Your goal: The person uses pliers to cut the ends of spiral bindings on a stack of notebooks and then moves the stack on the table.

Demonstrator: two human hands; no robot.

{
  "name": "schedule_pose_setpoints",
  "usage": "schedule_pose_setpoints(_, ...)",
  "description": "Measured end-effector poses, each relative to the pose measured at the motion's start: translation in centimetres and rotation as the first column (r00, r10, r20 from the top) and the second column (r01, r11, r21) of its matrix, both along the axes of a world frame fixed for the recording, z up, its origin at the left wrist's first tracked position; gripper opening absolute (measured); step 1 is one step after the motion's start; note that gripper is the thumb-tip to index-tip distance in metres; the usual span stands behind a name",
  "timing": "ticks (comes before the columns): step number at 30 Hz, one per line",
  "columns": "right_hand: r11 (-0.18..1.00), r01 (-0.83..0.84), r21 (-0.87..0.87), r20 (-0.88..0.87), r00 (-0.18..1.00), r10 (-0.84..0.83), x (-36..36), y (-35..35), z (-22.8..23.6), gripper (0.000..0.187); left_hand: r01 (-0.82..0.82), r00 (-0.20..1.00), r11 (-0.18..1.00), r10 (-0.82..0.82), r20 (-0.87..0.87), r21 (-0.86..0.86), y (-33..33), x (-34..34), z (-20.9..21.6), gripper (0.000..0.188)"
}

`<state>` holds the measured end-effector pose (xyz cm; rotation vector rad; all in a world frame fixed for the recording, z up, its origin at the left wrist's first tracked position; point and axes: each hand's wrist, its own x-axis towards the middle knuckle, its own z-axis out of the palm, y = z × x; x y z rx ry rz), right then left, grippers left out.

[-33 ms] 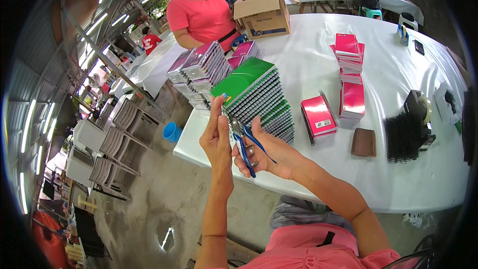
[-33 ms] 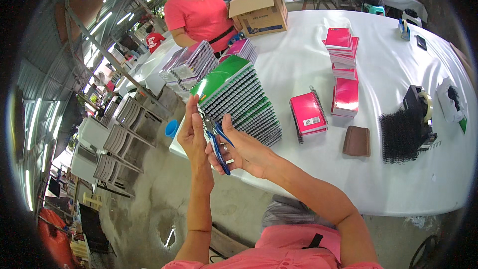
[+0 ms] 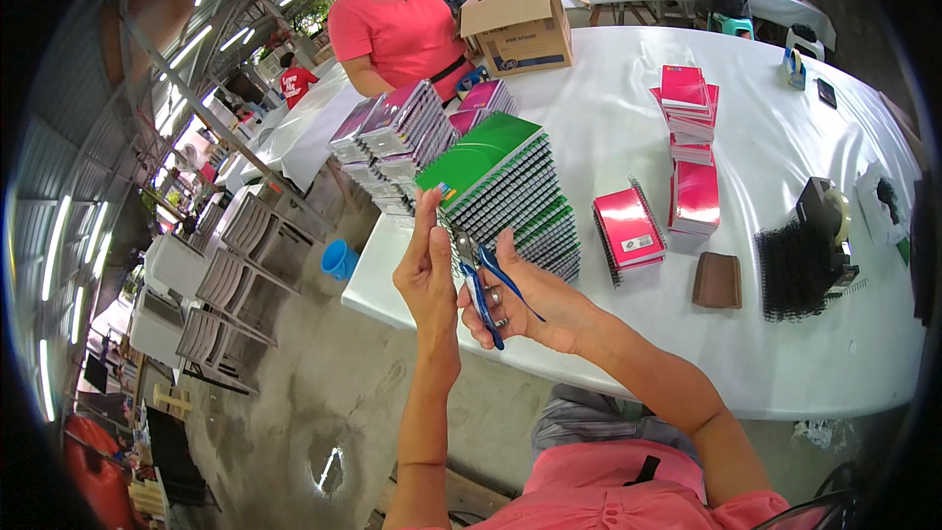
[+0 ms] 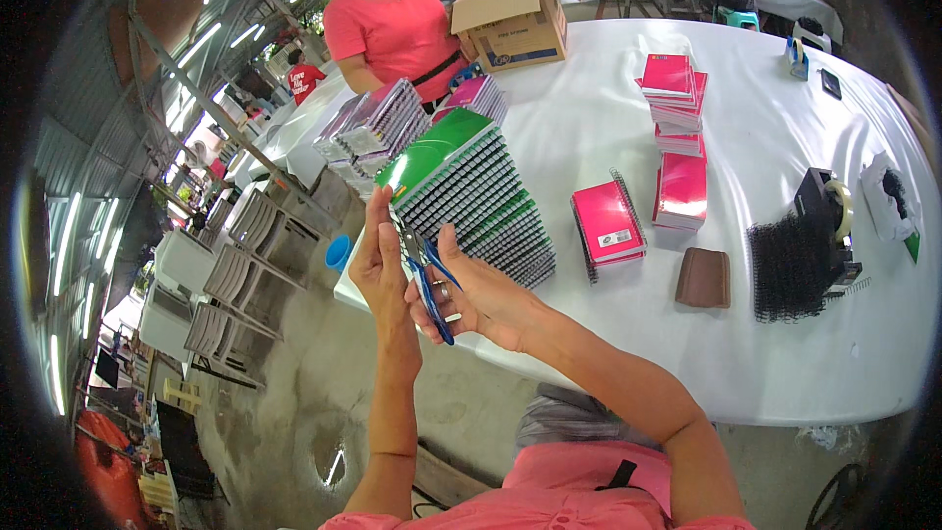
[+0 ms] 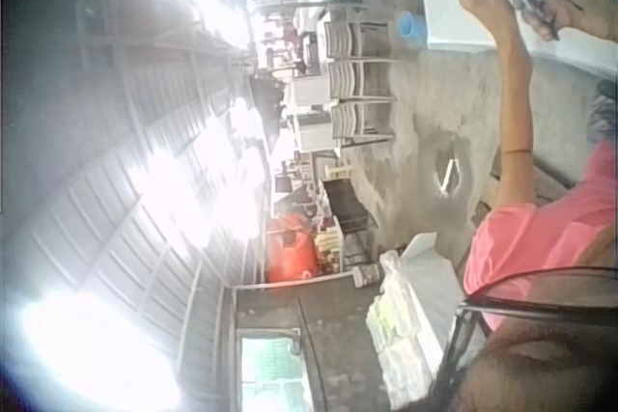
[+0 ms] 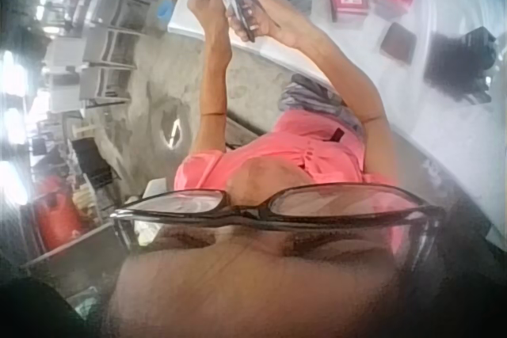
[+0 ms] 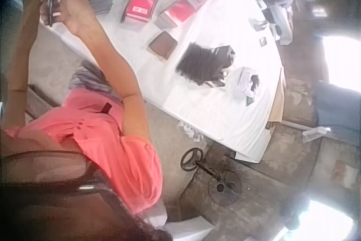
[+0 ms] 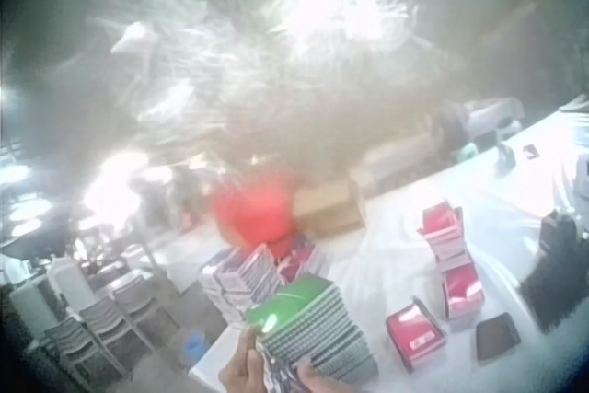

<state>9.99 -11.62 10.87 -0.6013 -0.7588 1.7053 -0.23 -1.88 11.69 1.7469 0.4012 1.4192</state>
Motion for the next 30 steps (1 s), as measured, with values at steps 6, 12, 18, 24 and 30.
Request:
schedule_pose_setpoints(6, 1.0, 0.013, 0.006, -0.015, 1.0, -0.013, -0.3, 0.0, 0.0, 0.08, -0.053, 0.999, 0.999, 0.053, 0.007, -0.006, -0.4, 0.4, -0.1, 0.04)
schedule_pose_setpoints(12, 0.999, 0.035, 0.009, -0.023, 0.999, -0.034, -0.1, 0.1, 0.2, 0.078, -0.019, 1.0, 0.998, 0.019, -0.011, -0.055, -0.8, 0.2, 0.7, 0.035)
schedule_pose_setpoints(18, 0.994, 0.083, -0.068, -0.04, 0.995, -0.086, -0.3, -0.1, 0.7, 0.073, -0.039, 0.998, 0.999, 0.039, 0.039, 0.009, -0.3, 0.5, 0.0, 0.036)
schedule_pose_setpoints(24, 0.992, 0.069, -0.109, -0.098, 0.992, -0.08, -0.6, -0.6, 0.5, 0.068, -0.036, 0.998, 0.998, 0.034, 0.057, 0.044, 0.0, 0.5, -0.6, 0.035)
schedule_pose_setpoints(30, 0.99, 0.136, 0.034, 0.101, 0.985, -0.138, -0.8, -1.0, -0.6, 0.076, -0.057, 0.99, 0.996, 0.048, 0.132, 0.062, 0.4, 0.9, -1.3, 0.035)
